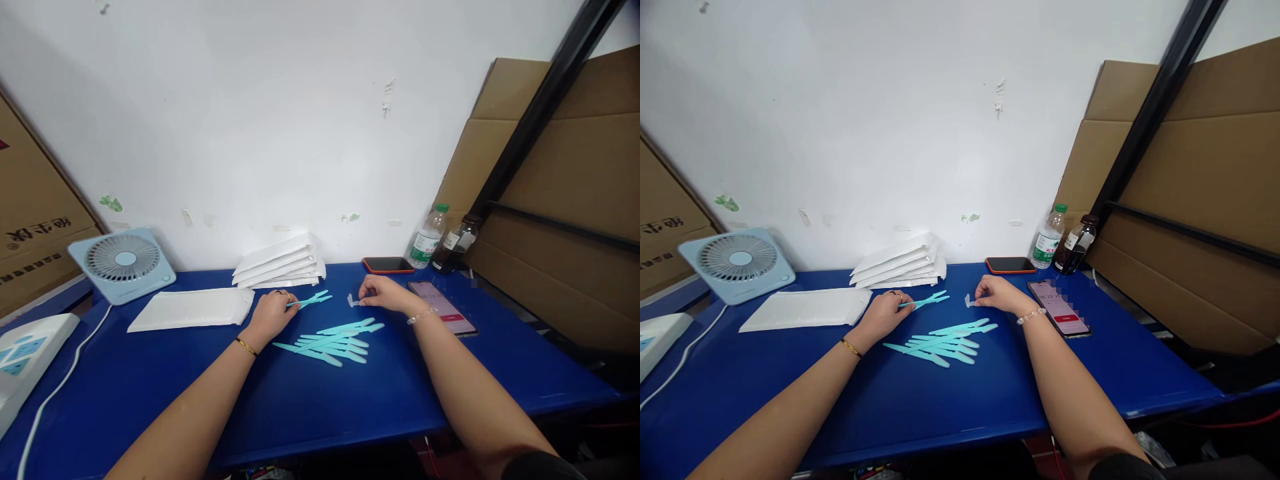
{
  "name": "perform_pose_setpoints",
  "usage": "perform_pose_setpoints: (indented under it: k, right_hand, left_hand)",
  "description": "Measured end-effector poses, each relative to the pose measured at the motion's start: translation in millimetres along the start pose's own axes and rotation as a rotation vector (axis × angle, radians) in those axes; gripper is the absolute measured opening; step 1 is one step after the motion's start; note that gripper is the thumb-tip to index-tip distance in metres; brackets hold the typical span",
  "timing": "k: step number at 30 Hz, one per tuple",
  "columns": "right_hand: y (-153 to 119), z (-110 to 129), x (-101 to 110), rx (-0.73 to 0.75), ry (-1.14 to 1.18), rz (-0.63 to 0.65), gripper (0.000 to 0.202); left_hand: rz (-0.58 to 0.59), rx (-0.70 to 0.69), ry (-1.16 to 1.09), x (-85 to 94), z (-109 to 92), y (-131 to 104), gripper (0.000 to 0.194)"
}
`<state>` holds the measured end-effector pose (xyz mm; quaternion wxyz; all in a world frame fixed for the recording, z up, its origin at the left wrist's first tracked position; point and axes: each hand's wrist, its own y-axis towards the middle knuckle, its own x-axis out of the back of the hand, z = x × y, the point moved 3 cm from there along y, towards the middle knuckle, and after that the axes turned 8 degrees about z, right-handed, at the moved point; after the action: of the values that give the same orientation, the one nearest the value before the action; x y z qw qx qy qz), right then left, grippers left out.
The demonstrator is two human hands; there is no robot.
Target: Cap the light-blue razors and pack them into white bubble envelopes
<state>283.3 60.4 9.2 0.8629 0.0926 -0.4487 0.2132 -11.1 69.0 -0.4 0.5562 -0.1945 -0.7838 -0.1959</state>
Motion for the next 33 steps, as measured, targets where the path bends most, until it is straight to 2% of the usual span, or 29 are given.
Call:
perform_pose_setpoints:
  k: [2,5,8,13,18,23,26,29,31,33]
  right_hand:
    - [-5,2,3,-0.004,0.011,0.064,0.022]
    - [-10,8,-3,-0.018,0.025,0.240,0.025]
    - [-8,11,-12,-0.005,0.020,0.314,0.020]
    - [0,17,-21,0.097,-0.041,0.244,0.011]
    - [3,32,-22,0.113,-0.140,0.195,0.005]
    - [2,41,-20,0.073,-0.129,0.168,0.005]
    - [1,33,-15,0.046,-0.104,0.150,0.005]
    - [-2,21,-6,-0.015,-0.100,0.131,0.007]
    - [-7,16,1,-0.032,-0.095,0.123,0.015]
    - [-12,14,4,-0.014,-0.091,0.168,0.025]
  left_hand:
    - [-0.050,0.009,0.007,2.5,1,-1,0.022]
    - [-0.105,0.008,0.010,4.5,-5,-2,0.026]
    - [-0.057,-0.058,-0.044,2.5,-16,-5,0.027]
    - [0.019,-0.202,-0.109,0.7,-33,-11,0.037]
    - [-0.017,-0.171,-0.164,5.9,-35,-13,0.048]
    - [0.073,-0.202,-0.084,5.5,-37,-9,0.045]
    - [0.110,-0.220,-0.105,6.3,-31,-7,0.044]
    - [0.102,-0.204,-0.131,10.1,-16,-5,0.042]
    - [0.097,-0.177,-0.111,12.2,-5,-4,0.040]
    - [0.098,-0.138,-0.076,12.8,6,-5,0.036]
